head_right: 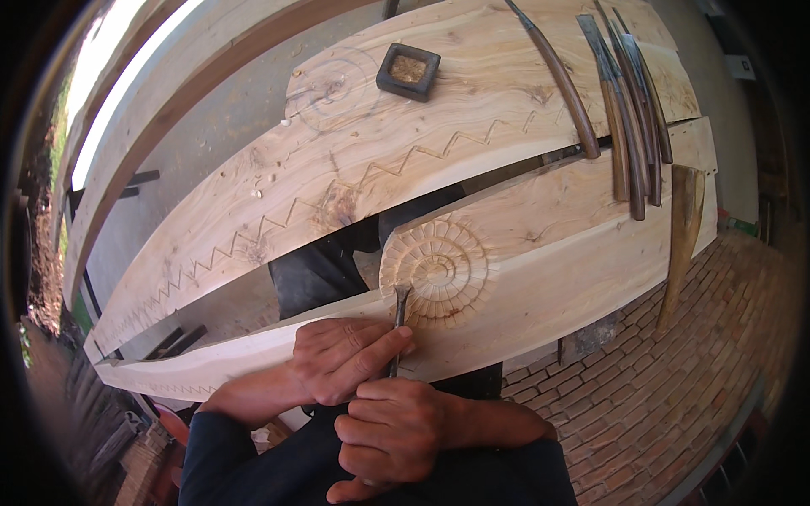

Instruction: The person carves a circular decorative pattern into a long wooden board using a gouge. They use their hands to guide the tool and apply pressure to the wood, occasionally clearing away small shavings.

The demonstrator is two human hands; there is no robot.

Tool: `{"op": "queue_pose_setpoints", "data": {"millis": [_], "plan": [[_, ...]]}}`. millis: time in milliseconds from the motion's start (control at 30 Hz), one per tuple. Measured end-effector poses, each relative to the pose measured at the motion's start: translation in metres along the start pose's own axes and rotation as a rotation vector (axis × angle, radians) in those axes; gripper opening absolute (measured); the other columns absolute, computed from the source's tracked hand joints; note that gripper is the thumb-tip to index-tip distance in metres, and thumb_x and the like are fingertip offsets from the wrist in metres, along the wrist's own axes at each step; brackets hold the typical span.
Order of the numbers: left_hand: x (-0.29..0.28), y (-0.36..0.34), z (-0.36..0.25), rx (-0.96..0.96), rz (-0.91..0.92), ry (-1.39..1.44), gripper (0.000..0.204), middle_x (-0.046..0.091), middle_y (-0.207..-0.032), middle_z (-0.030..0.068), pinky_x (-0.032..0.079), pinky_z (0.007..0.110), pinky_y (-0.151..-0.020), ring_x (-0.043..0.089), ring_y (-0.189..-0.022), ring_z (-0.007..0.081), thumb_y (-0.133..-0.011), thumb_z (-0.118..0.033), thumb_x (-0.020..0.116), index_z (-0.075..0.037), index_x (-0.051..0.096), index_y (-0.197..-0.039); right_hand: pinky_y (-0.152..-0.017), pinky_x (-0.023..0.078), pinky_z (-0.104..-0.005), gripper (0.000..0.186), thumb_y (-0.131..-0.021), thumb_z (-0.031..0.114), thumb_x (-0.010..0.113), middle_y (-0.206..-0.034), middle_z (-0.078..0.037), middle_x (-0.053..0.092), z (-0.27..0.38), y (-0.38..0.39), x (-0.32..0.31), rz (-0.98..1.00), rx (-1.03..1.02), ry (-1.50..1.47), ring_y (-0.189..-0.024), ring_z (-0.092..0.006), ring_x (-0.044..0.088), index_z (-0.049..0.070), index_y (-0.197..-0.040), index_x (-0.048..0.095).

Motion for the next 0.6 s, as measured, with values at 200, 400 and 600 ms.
{"op": "queue_pose_setpoints", "data": {"millis": [200, 400, 600], "plan": [[0.000, 0.000, 0.001, -0.002, 0.007, -0.014, 0.045, 0.079, -0.091, 0.0106, 0.064, 0.033, -0.070, 0.080, -0.081, 0.0224, -0.079, -0.006, 0.076, 0.006, 0.077, -0.122, -0.053, 0.047, -0.0351, 0.055, -0.104, 0.047, 0.071, -0.079, -0.011, 0.063, -0.001, -0.003, -0.001, 0.028, -0.019, 0.042, -0.057, -0.0220, 0.057, 0.008, -0.073, 0.049], [0.002, 0.001, 0.003, -0.005, -0.004, -0.004, 0.039, 0.077, -0.094, 0.0159, 0.062, 0.032, -0.064, 0.078, -0.079, 0.0227, -0.082, -0.007, 0.073, 0.006, 0.078, -0.118, -0.051, 0.045, -0.0285, 0.058, -0.101, 0.050, 0.075, -0.077, -0.010, 0.068, -0.005, 0.003, 0.007, 0.090, 0.023, 0.033, -0.052, -0.0149, 0.055, 0.007, -0.071, 0.050], [0.008, -0.001, 0.003, -0.045, 0.059, -0.041, 0.044, 0.078, -0.097, 0.0169, 0.063, 0.032, -0.066, 0.079, -0.081, 0.0222, -0.082, -0.007, 0.074, 0.005, 0.077, -0.125, -0.051, 0.045, -0.0301, 0.058, -0.103, 0.050, 0.071, -0.078, -0.011, 0.069, -0.012, -0.008, -0.017, 0.136, 0.071, -0.098, -0.051, -0.0170, 0.054, 0.007, -0.072, 0.048]]}}
Point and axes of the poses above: each hand's wrist, its own y-axis away from the middle knuckle, its own x-axis out of the palm, z = x × y, the point moved 8 cm from there along -y, towards the middle knuckle
